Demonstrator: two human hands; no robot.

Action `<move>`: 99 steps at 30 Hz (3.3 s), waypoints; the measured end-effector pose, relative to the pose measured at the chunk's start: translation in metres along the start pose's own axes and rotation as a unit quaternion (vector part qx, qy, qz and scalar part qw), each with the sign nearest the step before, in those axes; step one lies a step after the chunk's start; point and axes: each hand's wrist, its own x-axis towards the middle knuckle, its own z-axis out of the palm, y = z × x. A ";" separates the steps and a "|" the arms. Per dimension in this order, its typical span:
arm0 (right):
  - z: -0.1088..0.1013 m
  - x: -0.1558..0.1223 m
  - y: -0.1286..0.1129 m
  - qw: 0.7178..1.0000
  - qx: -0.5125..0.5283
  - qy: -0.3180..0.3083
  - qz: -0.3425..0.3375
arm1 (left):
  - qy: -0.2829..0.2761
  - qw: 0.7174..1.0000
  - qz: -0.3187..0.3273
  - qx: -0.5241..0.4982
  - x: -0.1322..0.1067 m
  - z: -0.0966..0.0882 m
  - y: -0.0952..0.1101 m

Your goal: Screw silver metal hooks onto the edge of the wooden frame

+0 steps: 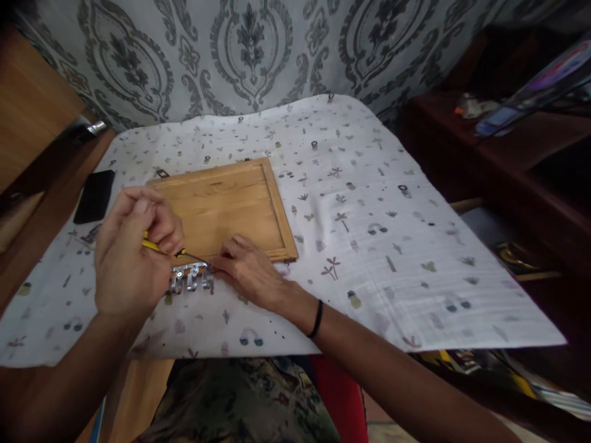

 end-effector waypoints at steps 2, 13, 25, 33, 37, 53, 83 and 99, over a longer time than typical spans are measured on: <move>-0.001 0.000 0.000 1.000 -0.002 -0.004 0.000 | -0.005 1.000 0.000 -0.008 0.001 0.003 -0.002; 0.000 0.001 0.000 1.000 0.004 -0.001 -0.003 | -0.182 0.982 -0.046 -0.008 0.024 -0.012 -0.004; -0.001 0.001 -0.001 1.000 -0.003 -0.004 -0.003 | -0.035 0.998 0.042 0.011 0.007 0.002 -0.011; -0.003 0.001 -0.002 1.000 0.002 -0.017 0.001 | -0.085 0.996 0.003 -0.008 0.021 -0.006 -0.011; -0.002 -0.001 -0.002 1.000 -0.007 -0.004 0.001 | -0.078 0.997 0.015 -0.002 0.017 -0.004 -0.010; -0.005 -0.002 -0.003 0.998 -0.042 -0.024 -0.029 | -0.101 0.995 -0.005 -0.005 0.018 0.000 -0.010; 0.006 0.000 -0.003 0.994 -0.082 0.020 -0.070 | -0.183 0.982 0.041 0.019 0.004 -0.005 -0.012; 0.003 0.000 -0.004 0.995 -0.084 0.004 -0.052 | -0.285 0.957 -0.029 0.037 0.009 -0.016 -0.004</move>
